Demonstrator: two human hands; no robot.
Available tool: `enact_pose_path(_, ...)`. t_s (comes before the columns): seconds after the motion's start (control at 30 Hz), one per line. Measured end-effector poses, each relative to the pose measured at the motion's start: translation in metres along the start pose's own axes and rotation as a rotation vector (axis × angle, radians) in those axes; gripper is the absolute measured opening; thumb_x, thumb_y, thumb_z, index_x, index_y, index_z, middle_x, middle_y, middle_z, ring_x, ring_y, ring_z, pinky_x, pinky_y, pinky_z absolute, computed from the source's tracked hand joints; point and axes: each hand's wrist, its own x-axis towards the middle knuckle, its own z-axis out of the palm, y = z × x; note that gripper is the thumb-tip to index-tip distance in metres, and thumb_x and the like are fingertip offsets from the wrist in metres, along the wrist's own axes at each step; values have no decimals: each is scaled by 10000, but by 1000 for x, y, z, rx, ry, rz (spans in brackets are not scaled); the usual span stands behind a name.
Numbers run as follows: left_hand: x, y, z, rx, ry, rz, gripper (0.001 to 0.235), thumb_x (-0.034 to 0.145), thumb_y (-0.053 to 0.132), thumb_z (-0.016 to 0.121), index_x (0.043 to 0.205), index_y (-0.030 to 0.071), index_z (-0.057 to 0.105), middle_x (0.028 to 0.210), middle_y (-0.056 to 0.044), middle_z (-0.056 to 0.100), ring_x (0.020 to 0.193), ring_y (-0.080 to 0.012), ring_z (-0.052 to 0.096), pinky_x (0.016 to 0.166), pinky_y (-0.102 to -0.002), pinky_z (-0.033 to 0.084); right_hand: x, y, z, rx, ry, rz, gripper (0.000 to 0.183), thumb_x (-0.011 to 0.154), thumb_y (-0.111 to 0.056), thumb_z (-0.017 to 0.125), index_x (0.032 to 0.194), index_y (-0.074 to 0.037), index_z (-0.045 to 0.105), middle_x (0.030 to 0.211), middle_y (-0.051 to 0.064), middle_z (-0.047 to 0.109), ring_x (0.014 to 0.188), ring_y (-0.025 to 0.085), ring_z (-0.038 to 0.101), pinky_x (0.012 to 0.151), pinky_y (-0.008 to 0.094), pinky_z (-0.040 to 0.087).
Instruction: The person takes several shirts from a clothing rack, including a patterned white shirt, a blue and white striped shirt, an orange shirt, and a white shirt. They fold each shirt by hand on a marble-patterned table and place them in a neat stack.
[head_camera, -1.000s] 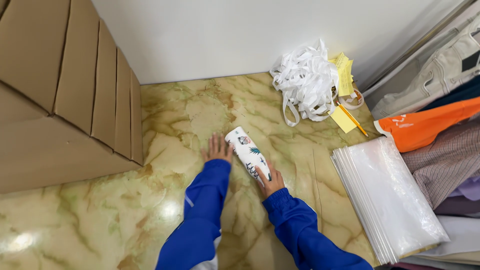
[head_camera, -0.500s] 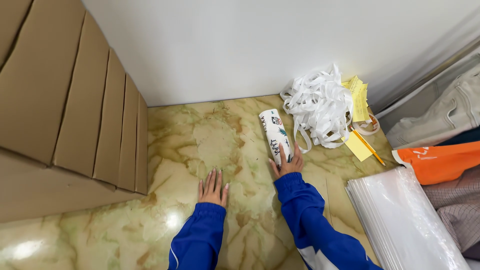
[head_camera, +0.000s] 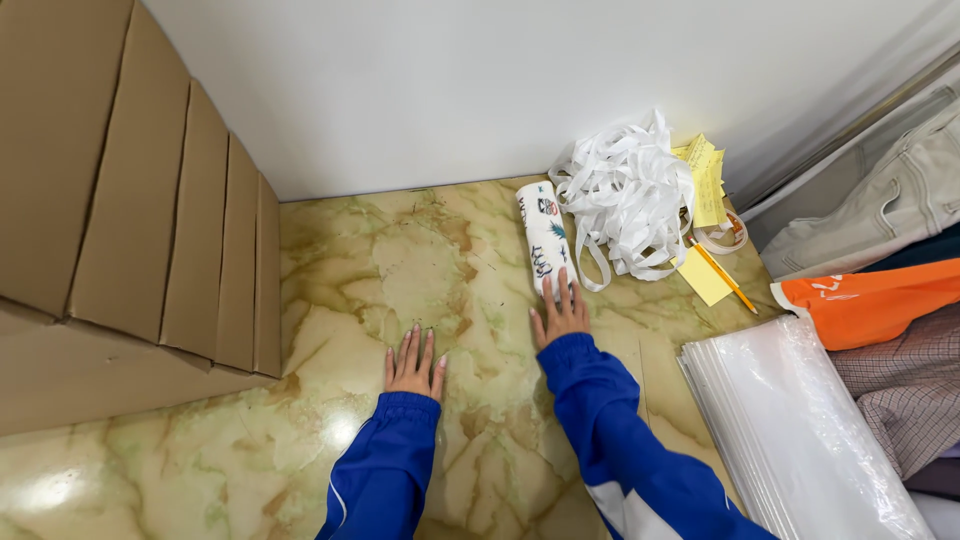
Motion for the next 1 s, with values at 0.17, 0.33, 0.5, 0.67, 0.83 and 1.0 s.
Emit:
enact_pose_path(0.17, 4, -4, -4, -57, -76, -18, 642, 1055, 583, 268, 1623, 286, 221, 1688, -2, 198, 1536, -178, 207, 1244, -477, 133, 16, 9, -10, 28, -199, 40, 750, 995, -586, 401, 1637, -296, 144, 1722, 76, 1, 1554, 355, 103, 1213, 554, 192)
enact_pose_path(0.33, -4, 1, -17, -77, -161, -28, 669, 1045, 603, 269, 1629, 286, 184, 1690, -11, 179, 1541, -195, 192, 1249, -482, 141, -41, 16, 10, 62, -32, -18, 724, 956, -436, 533, 1612, -316, 253, 1674, 91, 179, 1469, 323, 327, 1155, 529, 321)
enact_pose_path(0.5, -38, 14, -32, -47, -227, -47, 640, 1048, 603, 251, 1609, 296, 223, 1711, 28, 91, 1560, -178, 109, 1266, -468, 80, -110, 18, -3, 178, -228, 60, 571, 1049, -486, 375, 1586, -299, 323, 1682, 33, 191, 1533, 264, 234, 1216, 458, 227)
enact_pose_path(0.67, -107, 22, -52, -67, -276, -57, 637, 1054, 569, 271, 1621, 289, 192, 1710, 25, 85, 1559, -171, 115, 1269, -466, 90, -172, 2, -50, 135, -435, 108, 617, 1066, -546, 257, 1630, -310, 169, 1716, 11, 60, 1567, 249, 95, 1261, 467, 82)
enact_pose_path(0.83, -152, 14, -62, -118, -257, -61, 640, 1054, 542, 315, 1623, 266, 217, 1701, 8, 167, 1552, -179, 183, 1272, -470, 129, -233, -1, -71, 158, -425, 138, 614, 1072, -535, 261, 1635, -313, 153, 1714, 10, 68, 1568, 249, 95, 1259, 480, 92)
enact_pose_path(1.0, -175, 11, -66, -156, -160, -50, 659, 1046, 523, 351, 1629, 246, 218, 1689, 5, 223, 1537, -185, 241, 1263, -476, 180, -296, -1, -91, 232, -372, 190, 585, 1077, -500, 315, 1623, -310, 222, 1711, -9, 102, 1562, 229, 135, 1261, 468, 111)
